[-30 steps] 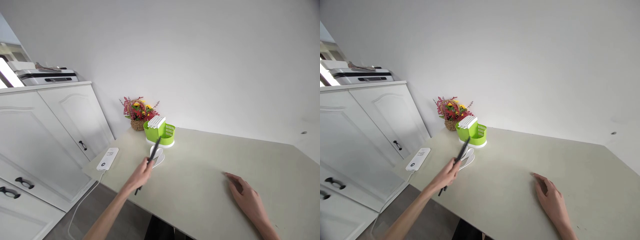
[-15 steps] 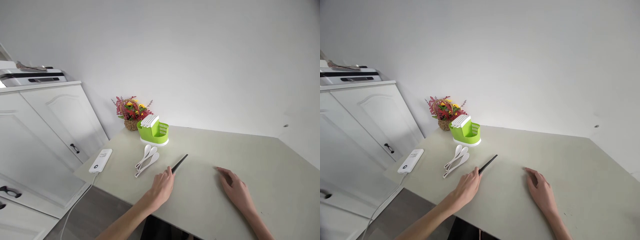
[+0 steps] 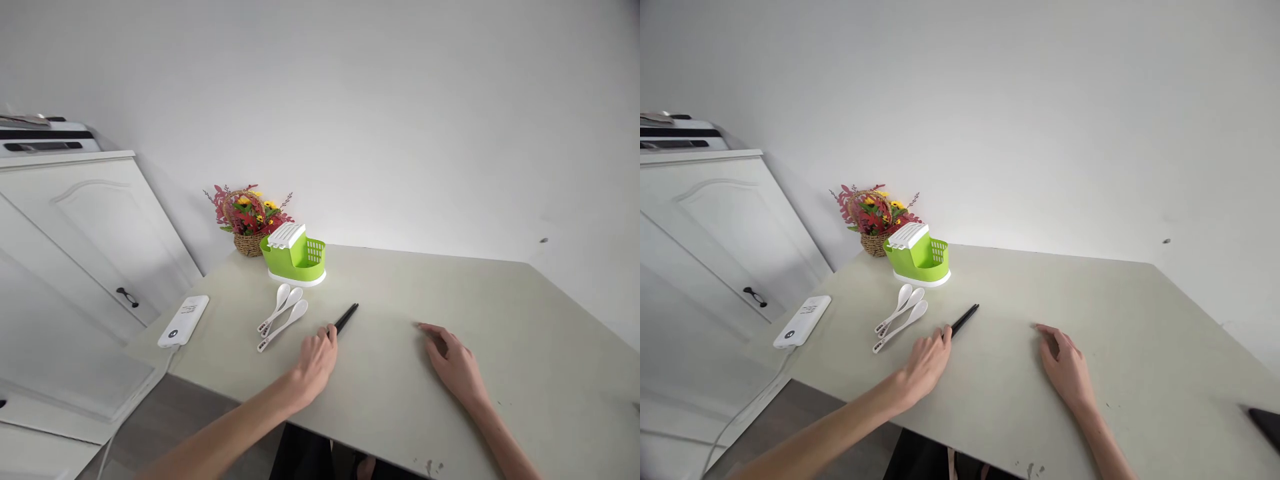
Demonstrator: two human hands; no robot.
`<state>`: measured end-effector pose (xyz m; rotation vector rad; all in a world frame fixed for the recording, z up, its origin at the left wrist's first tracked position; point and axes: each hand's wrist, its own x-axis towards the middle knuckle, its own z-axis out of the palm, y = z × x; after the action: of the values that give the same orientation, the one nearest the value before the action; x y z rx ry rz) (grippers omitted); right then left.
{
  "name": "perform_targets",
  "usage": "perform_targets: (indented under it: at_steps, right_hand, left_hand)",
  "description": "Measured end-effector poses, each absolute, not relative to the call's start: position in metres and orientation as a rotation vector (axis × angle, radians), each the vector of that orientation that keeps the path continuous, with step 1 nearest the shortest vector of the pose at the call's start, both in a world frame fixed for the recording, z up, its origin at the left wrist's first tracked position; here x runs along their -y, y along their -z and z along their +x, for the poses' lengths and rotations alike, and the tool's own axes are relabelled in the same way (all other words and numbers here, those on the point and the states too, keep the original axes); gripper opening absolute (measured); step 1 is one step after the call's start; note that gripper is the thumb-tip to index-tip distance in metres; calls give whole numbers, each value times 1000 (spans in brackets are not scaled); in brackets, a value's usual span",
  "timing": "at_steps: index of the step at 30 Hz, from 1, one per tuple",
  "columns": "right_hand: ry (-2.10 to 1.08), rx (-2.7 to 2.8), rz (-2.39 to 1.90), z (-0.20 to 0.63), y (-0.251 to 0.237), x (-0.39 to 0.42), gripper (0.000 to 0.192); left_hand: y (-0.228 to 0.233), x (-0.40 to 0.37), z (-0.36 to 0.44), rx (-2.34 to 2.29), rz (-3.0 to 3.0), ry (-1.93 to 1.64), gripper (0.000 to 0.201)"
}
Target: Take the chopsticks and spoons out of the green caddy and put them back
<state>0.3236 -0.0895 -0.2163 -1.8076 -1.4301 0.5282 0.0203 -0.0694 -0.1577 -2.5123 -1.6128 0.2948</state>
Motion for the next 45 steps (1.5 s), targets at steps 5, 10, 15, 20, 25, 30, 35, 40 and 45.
perform_targets:
  at_steps: [5, 10, 15, 20, 25, 30, 35, 40, 45]
  right_hand:
    - [-509, 1442, -1810, 324, 217, 89, 45]
    - [-501, 1437, -1832, 324, 218, 90, 44]
    - [-513, 1446, -1811, 327, 222, 89, 45]
    - [-486, 1441, -1818, 326, 226, 87, 43]
    - [-485, 1447, -1806, 326, 226, 87, 43]
    - [-473, 1448, -1813, 327, 227, 86, 43]
    - [-488, 1442, -1830, 327, 228, 86, 43]
    - [-493, 1443, -1848, 328, 229, 87, 43]
    - [-485, 1441, -1828, 328, 230, 88, 43]
  left_hand:
    - [155, 70, 30, 1615, -2479, -200, 67]
    - [155, 75, 34, 1506, -2423, -167, 59]
    - [155, 80, 33, 1493, -2342, -70, 35]
    - [144, 69, 16, 1423, -2442, 199, 31]
    - [141, 49, -35, 1510, -2354, 466, 32]
    - [154, 34, -92, 1598, -2265, 450, 50]
    - [160, 26, -111, 1723, -2167, 286, 58]
    - [161, 20, -106, 1758, -2117, 184, 58]
    - [161, 12, -101, 1766, -2134, 148, 51]
